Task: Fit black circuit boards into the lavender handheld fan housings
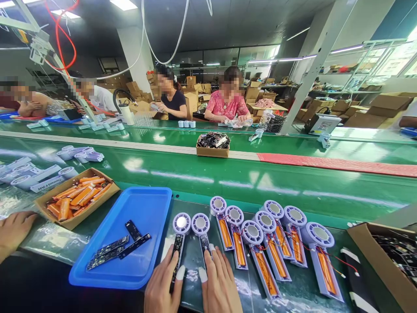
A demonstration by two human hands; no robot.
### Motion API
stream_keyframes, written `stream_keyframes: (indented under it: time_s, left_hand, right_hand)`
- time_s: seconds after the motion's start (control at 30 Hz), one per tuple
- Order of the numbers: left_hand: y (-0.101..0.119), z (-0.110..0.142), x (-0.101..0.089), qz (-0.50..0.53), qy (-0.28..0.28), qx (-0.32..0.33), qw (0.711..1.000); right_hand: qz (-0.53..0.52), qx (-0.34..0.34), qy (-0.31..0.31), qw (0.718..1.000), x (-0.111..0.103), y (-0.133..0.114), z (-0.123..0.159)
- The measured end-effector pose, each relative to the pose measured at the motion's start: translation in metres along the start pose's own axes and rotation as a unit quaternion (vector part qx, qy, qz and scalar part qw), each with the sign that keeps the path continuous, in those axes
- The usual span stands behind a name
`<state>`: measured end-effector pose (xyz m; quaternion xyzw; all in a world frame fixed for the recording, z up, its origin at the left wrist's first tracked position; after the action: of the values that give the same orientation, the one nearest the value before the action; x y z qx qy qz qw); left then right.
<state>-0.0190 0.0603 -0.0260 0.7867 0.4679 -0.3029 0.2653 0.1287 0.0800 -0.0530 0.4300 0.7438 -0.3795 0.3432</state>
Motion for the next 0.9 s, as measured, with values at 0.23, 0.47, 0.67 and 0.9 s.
stream_keyframes:
  time_s: [0.23,0.47,0.67,0.9]
  left_hand:
    - [0.001,-0.002,-0.001,-0.020,-0.023,0.030,0.999]
    - [0.002,-0.006,-0.007,-0.035,-0.025,0.015,0.999]
    - [0.005,-0.007,-0.008,-0.047,-0.019,0.000,0.999]
    - [0.005,-0.006,-0.006,-0.053,-0.013,-0.010,0.998]
  right_hand:
    - [0.042,-0.013,0.001,0.999,-0.003,-0.003,-0.001]
    - [0.036,0.008,0.036,0.999,-0.017,-0.007,-0.005]
    - [0.033,0.010,0.062,0.998,-0.024,-0.011,-0.006]
    - [0.005,0.017,0.077,0.997,-0.019,-0.006,-0.003]
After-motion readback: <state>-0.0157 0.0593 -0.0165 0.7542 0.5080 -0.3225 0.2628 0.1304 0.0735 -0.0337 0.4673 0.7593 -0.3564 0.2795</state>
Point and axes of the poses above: each hand's wrist, its own z-axis away from the middle knuckle, its own x-axis out of the palm, y = z × x, the point moved 9 cm from there along -z, towards the middle knuckle, and after that the axes turned 10 degrees about x, right-handed, at the moved point
